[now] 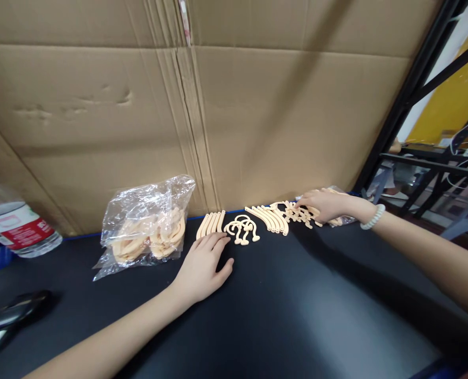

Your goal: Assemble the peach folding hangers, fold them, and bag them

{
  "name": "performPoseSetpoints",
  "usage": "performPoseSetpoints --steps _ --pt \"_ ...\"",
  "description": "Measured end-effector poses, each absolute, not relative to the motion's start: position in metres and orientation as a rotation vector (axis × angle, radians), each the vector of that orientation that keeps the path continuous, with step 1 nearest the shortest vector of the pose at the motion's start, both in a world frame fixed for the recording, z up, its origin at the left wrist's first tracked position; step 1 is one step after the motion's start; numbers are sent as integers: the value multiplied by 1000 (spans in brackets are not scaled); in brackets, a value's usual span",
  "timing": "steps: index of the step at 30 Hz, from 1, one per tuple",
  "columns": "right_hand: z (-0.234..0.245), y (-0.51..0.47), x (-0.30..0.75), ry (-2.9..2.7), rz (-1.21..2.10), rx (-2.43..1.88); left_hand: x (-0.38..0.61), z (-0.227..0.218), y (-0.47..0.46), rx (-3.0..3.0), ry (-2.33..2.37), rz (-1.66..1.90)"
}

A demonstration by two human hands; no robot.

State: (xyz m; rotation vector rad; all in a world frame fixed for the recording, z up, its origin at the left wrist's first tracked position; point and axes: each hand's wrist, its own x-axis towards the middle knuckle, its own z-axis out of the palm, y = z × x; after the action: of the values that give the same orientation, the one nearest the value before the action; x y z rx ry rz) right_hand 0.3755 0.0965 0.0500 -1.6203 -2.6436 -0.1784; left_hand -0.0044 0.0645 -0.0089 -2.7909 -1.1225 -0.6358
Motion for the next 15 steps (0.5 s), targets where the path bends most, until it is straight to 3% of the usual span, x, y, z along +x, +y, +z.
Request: performPoseSetpoints --steps 15 --pt "13 153 334 -2584 -166 -1358 -4 -8 65 -2794 -1107 -615"
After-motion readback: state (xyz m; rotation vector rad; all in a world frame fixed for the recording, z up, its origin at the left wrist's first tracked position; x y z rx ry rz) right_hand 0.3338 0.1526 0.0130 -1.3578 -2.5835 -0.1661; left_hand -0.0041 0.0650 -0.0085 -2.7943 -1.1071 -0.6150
